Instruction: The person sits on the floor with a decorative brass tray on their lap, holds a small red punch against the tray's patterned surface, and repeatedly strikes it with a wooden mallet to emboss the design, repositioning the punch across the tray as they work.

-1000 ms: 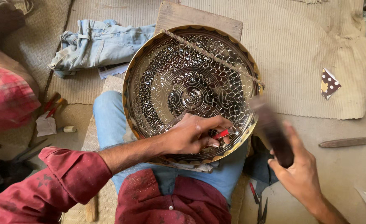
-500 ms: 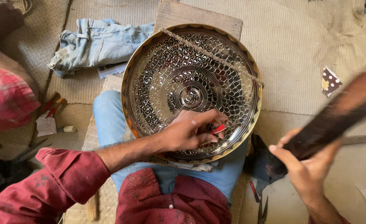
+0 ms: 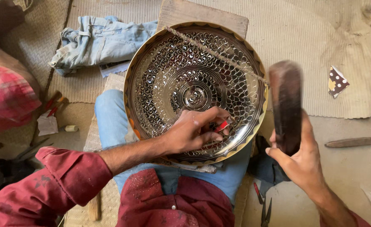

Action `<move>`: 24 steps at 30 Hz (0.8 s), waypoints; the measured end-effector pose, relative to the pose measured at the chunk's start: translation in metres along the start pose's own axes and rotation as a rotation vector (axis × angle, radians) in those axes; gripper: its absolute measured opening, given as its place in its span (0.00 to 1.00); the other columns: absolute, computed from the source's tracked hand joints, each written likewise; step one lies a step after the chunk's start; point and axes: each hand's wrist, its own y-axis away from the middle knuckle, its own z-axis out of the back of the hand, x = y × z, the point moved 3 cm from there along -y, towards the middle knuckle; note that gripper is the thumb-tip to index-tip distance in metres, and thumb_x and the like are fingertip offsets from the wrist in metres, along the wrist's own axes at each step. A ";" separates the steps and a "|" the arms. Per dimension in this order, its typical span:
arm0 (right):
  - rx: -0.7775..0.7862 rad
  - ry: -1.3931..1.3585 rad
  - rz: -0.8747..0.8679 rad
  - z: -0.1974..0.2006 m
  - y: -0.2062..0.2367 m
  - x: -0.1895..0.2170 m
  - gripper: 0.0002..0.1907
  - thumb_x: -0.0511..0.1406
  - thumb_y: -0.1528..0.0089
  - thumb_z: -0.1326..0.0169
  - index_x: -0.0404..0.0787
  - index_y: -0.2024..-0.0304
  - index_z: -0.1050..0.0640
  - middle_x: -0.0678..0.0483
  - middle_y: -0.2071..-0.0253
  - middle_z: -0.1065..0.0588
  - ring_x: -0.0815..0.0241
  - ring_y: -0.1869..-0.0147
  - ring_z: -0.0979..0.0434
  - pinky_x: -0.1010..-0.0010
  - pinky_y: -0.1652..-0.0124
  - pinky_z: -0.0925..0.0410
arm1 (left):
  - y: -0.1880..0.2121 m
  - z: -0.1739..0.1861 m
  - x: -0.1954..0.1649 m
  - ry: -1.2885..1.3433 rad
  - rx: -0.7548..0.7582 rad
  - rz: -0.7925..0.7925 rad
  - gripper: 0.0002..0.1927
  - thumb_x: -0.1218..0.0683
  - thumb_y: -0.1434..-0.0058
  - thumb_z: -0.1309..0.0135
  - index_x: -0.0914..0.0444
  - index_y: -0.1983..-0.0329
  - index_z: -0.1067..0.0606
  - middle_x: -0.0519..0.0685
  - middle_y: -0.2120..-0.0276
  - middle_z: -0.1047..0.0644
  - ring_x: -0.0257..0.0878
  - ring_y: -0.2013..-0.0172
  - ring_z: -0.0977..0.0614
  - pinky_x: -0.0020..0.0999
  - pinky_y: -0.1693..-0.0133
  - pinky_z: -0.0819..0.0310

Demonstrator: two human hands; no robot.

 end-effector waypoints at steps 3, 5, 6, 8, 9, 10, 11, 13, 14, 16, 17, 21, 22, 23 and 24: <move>0.048 0.916 0.296 -0.004 -0.002 0.012 0.50 0.24 0.54 0.36 0.55 0.31 0.35 0.51 0.63 0.23 0.52 0.64 0.23 0.62 0.63 0.30 | -0.001 0.000 -0.002 -0.019 0.031 0.072 0.25 0.55 0.38 0.37 0.58 0.39 0.31 0.40 0.58 0.15 0.37 0.66 0.12 0.33 0.64 0.20; 0.036 0.290 0.116 -0.002 -0.005 0.009 0.50 0.25 0.51 0.39 0.53 0.27 0.39 0.55 0.62 0.26 0.56 0.63 0.26 0.67 0.62 0.30 | -0.002 0.002 -0.004 -0.008 0.024 0.043 0.25 0.55 0.38 0.38 0.58 0.39 0.32 0.40 0.57 0.15 0.37 0.64 0.12 0.33 0.63 0.19; 0.040 -0.019 0.016 -0.002 -0.005 0.007 0.51 0.25 0.50 0.41 0.52 0.26 0.41 0.56 0.62 0.27 0.58 0.63 0.28 0.70 0.62 0.30 | -0.002 0.001 -0.006 0.006 0.017 0.034 0.25 0.55 0.38 0.38 0.58 0.39 0.32 0.40 0.57 0.15 0.37 0.62 0.12 0.33 0.63 0.18; 0.068 0.648 0.175 -0.003 -0.006 0.012 0.50 0.25 0.51 0.37 0.56 0.29 0.37 0.54 0.65 0.27 0.55 0.64 0.25 0.64 0.63 0.30 | -0.002 0.002 -0.007 -0.003 0.006 -0.003 0.26 0.56 0.38 0.38 0.59 0.38 0.32 0.41 0.57 0.15 0.38 0.61 0.12 0.34 0.60 0.18; 0.080 0.984 0.254 -0.004 -0.006 0.013 0.49 0.25 0.52 0.35 0.58 0.30 0.35 0.53 0.67 0.26 0.53 0.65 0.24 0.61 0.64 0.30 | -0.002 0.002 -0.008 -0.009 0.000 -0.025 0.27 0.57 0.38 0.39 0.59 0.37 0.33 0.41 0.58 0.15 0.39 0.60 0.12 0.34 0.59 0.18; 0.061 0.697 0.170 -0.002 -0.006 0.012 0.49 0.26 0.52 0.37 0.55 0.30 0.37 0.55 0.66 0.26 0.56 0.66 0.25 0.63 0.64 0.30 | -0.002 0.002 -0.007 -0.001 0.000 -0.030 0.26 0.57 0.38 0.39 0.58 0.37 0.32 0.41 0.58 0.15 0.39 0.59 0.12 0.34 0.58 0.18; 0.047 0.409 0.084 0.000 -0.007 0.009 0.48 0.26 0.51 0.39 0.52 0.29 0.38 0.56 0.65 0.26 0.58 0.66 0.26 0.66 0.65 0.30 | -0.001 0.002 -0.007 0.007 0.000 -0.031 0.25 0.57 0.37 0.38 0.58 0.38 0.32 0.41 0.57 0.15 0.39 0.58 0.12 0.34 0.58 0.18; 0.056 0.411 0.063 0.000 -0.006 0.007 0.48 0.26 0.51 0.39 0.51 0.29 0.37 0.56 0.65 0.26 0.58 0.66 0.26 0.65 0.65 0.30 | 0.000 0.001 -0.006 0.001 0.003 -0.020 0.24 0.57 0.37 0.38 0.58 0.39 0.32 0.41 0.57 0.15 0.39 0.57 0.12 0.34 0.58 0.18; 0.071 0.699 0.136 0.000 -0.005 0.007 0.48 0.27 0.51 0.36 0.53 0.30 0.36 0.53 0.66 0.25 0.55 0.65 0.25 0.62 0.65 0.30 | -0.001 0.001 -0.005 -0.023 0.008 -0.014 0.24 0.57 0.37 0.38 0.59 0.39 0.32 0.42 0.57 0.15 0.40 0.57 0.12 0.35 0.58 0.19; 0.062 0.747 0.134 0.001 -0.004 0.004 0.48 0.27 0.51 0.36 0.52 0.29 0.36 0.52 0.66 0.24 0.55 0.65 0.24 0.62 0.64 0.30 | -0.001 0.001 -0.005 -0.034 0.005 -0.022 0.24 0.58 0.37 0.38 0.60 0.39 0.32 0.42 0.56 0.15 0.40 0.56 0.12 0.35 0.58 0.19; 0.039 0.505 0.060 0.003 -0.004 0.000 0.49 0.26 0.51 0.38 0.49 0.27 0.38 0.53 0.65 0.24 0.58 0.66 0.24 0.64 0.63 0.29 | -0.001 0.001 -0.005 -0.022 0.000 -0.036 0.24 0.58 0.37 0.39 0.60 0.39 0.32 0.42 0.56 0.15 0.39 0.55 0.12 0.34 0.58 0.19; 0.005 0.772 0.383 0.003 0.000 -0.001 0.46 0.25 0.51 0.37 0.47 0.29 0.34 0.43 0.42 0.22 0.50 0.46 0.19 0.66 0.51 0.26 | -0.001 0.001 -0.006 -0.006 -0.008 -0.035 0.25 0.59 0.37 0.39 0.61 0.38 0.33 0.42 0.54 0.16 0.38 0.54 0.12 0.32 0.57 0.17; 0.021 0.637 0.198 0.006 -0.001 -0.007 0.49 0.26 0.50 0.37 0.47 0.26 0.36 0.44 0.47 0.21 0.50 0.50 0.18 0.66 0.51 0.25 | -0.002 0.000 -0.007 -0.002 -0.009 -0.046 0.25 0.60 0.37 0.40 0.61 0.38 0.33 0.42 0.54 0.16 0.38 0.54 0.12 0.32 0.57 0.17; 0.036 0.497 0.017 0.007 -0.001 -0.014 0.52 0.27 0.49 0.37 0.47 0.22 0.39 0.45 0.53 0.20 0.50 0.53 0.17 0.66 0.52 0.25 | -0.002 0.000 -0.007 -0.001 -0.008 -0.058 0.25 0.60 0.37 0.40 0.61 0.38 0.33 0.42 0.54 0.16 0.38 0.53 0.12 0.33 0.56 0.16; 0.059 0.356 -0.165 0.008 0.000 -0.021 0.55 0.28 0.48 0.36 0.47 0.19 0.42 0.46 0.58 0.19 0.49 0.57 0.16 0.65 0.52 0.25 | -0.002 0.000 -0.008 0.005 -0.010 -0.065 0.24 0.60 0.36 0.40 0.61 0.38 0.33 0.42 0.54 0.16 0.38 0.53 0.12 0.33 0.56 0.16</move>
